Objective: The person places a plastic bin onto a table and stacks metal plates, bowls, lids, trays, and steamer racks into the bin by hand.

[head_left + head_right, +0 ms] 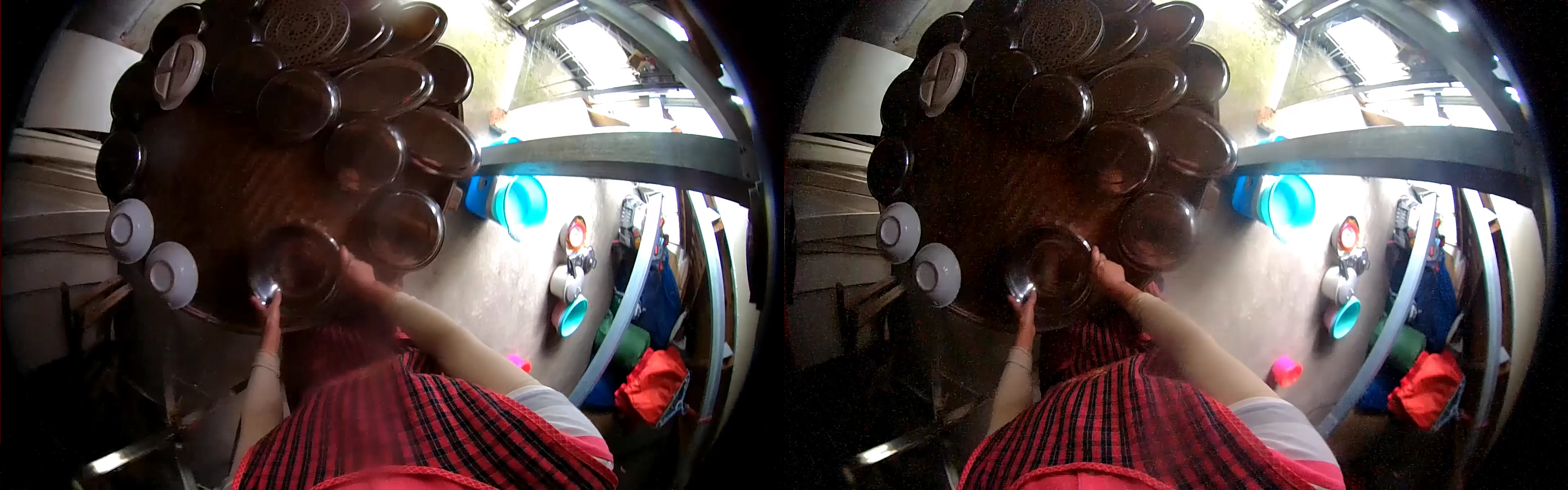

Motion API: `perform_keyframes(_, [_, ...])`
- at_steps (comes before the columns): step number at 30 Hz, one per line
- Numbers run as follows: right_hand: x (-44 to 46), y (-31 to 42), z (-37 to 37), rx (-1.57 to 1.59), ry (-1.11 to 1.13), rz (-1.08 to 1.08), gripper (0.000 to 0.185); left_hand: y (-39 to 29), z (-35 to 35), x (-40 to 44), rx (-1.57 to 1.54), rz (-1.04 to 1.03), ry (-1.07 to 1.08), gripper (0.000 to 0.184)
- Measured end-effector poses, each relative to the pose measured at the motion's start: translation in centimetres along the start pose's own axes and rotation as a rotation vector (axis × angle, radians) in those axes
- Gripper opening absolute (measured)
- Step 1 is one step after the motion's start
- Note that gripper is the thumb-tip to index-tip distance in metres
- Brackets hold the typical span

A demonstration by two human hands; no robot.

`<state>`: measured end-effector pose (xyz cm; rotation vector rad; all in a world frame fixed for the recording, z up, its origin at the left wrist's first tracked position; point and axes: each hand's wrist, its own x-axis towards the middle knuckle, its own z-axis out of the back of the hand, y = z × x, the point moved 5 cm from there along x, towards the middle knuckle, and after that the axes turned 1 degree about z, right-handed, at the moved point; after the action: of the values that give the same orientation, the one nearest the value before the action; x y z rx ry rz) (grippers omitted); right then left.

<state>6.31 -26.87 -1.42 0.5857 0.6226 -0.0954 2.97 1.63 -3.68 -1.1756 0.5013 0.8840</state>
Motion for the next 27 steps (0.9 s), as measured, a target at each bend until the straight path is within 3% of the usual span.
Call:
perform_keyframes(1, [-0.1, 0.3, 0.2, -0.114, -0.03, 0.07, 0.073, -1.6, 0.2, -1.9, -0.096, 0.058, -0.011, 0.095])
perform_keyframes(2, [-1.4, 3.4, 4.8, -0.107, 0.118, -0.018, 0.071, -5.1, 0.1, -5.1, -0.247, 0.063, -0.002, 0.081])
perform_keyframes(4, [-1.3, 3.0, 6.9, -0.081, 0.077, 0.186, 0.067, -6.0, -0.2, -7.4, -0.312, 0.038, 0.015, 0.057])
perform_keyframes(5, [-3.5, 2.4, 10.2, -0.087, 0.037, 0.226, 0.066, -6.1, -2.2, -10.0, -0.373, 0.087, 0.08, 0.05])
perform_keyframes(8, [-7.2, -1.2, 12.9, -0.06, 0.157, 0.313, 0.065, -1.5, -5.9, -13.3, -0.703, 0.071, -0.035, 0.041])
perform_keyframes(11, [-9.4, -2.9, 13.8, -0.313, 0.192, 0.501, 0.061, -1.6, -8.7, -17.8, -0.759, 0.118, -0.074, 0.033])
perform_keyframes(14, [-9.4, -4.9, 10.6, -0.299, 0.366, 0.568, 0.052, 3.0, -9.5, -19.8, -0.455, -0.116, 0.01, 0.037])
perform_keyframes(15, [-9.9, -5.0, 9.7, -0.314, 0.411, 0.59, 0.05, 5.4, -9.5, -20.3, -0.485, -0.163, -0.035, 0.031])
perform_keyframes(17, [-10.5, -6.1, 7.1, -0.406, 0.288, 0.781, 0.048, 9.9, -10.0, -21.4, -0.535, -0.157, -0.125, 0.022])
perform_keyframes(18, [-10.8, -6.8, 6.5, -0.402, 0.33, 0.765, 0.046, 11.9, -10.3, -22.2, -0.557, -0.104, -0.166, 0.019])
perform_keyframes(20, [-11.5, -8.6, 6.3, -0.387, 0.439, 0.691, 0.043, 15.9, -11.4, -24.9, -0.587, 0.22, -0.208, 0.018])
perform_keyframes(25, [-12.6, -13.8, 5.2, -0.535, 0.569, 0.465, 0.036, 19.6, -16.2, -32.2, -0.729, 0.261, -0.396, 0.023])
perform_keyframes(26, [-13.3, -14.8, 4.8, -0.597, 0.578, 0.393, 0.035, 25.9, -18.5, -31.4, -0.613, 0.314, -0.119, 0.046])
perform_keyframes(27, [-14.0, -16.0, 4.3, -0.669, 0.572, 0.331, 0.035, 25.8, -18.9, -33.6, -0.801, 0.273, -0.124, 0.045])
